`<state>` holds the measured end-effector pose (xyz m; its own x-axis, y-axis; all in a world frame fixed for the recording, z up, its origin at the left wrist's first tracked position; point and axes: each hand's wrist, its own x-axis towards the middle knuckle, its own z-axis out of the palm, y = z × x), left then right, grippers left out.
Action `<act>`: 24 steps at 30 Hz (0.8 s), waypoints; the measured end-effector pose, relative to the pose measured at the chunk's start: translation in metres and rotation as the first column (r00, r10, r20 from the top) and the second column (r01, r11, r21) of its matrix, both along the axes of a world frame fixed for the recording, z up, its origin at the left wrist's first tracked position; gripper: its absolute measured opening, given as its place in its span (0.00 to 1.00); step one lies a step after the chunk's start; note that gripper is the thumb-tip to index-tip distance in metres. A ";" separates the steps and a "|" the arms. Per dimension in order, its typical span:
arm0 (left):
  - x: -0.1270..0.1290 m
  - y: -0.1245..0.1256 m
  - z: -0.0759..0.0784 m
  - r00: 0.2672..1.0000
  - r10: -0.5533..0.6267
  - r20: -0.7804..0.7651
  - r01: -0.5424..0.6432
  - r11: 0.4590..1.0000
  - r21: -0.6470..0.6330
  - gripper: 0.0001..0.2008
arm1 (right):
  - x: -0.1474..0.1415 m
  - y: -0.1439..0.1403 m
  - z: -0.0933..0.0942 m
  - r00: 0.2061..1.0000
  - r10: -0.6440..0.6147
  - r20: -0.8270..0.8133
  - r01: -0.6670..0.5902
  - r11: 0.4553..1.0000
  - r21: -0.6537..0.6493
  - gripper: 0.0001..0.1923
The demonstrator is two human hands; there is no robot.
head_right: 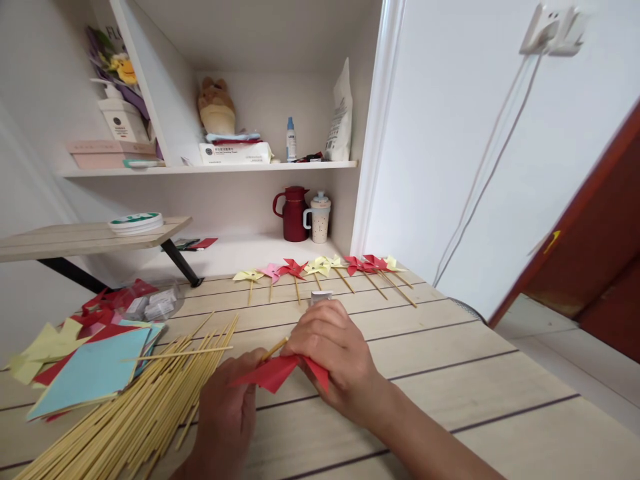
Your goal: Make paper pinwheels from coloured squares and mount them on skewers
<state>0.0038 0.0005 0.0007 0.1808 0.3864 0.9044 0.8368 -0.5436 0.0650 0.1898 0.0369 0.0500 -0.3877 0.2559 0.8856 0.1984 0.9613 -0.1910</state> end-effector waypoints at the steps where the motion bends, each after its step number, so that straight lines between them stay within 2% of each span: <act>1: 0.000 0.000 0.000 1.000 -0.002 -0.005 0.002 1.000 0.006 0.12 | 0.000 0.000 0.000 1.000 0.002 -0.002 -0.002 1.000 -0.001 0.09; 10: -0.003 0.002 0.000 0.999 -0.002 -0.055 0.004 0.999 0.046 0.10 | -0.001 -0.001 0.000 1.000 0.027 -0.010 -0.028 0.999 -0.047 0.07; 16: -0.009 0.000 0.006 0.987 0.070 -0.147 -0.059 0.995 0.079 0.09 | -0.001 -0.002 0.000 1.000 0.006 0.020 -0.004 0.995 -0.103 0.06; 19: -0.012 -0.001 0.010 0.971 0.117 -0.210 -0.093 0.988 0.121 0.11 | -0.001 -0.002 -0.001 1.000 -0.014 0.026 0.017 0.994 -0.108 0.08; 24: -0.014 0.000 0.010 0.970 0.108 -0.218 -0.076 0.986 0.151 0.12 | -0.001 -0.002 -0.002 1.000 -0.010 0.019 0.012 0.997 -0.077 0.12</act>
<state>-0.0102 0.0003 0.0107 0.3550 0.2824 0.8912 0.8679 -0.4540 -0.2018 0.1884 0.0346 0.0484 -0.4009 0.3272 0.8557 0.2130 0.9418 -0.2602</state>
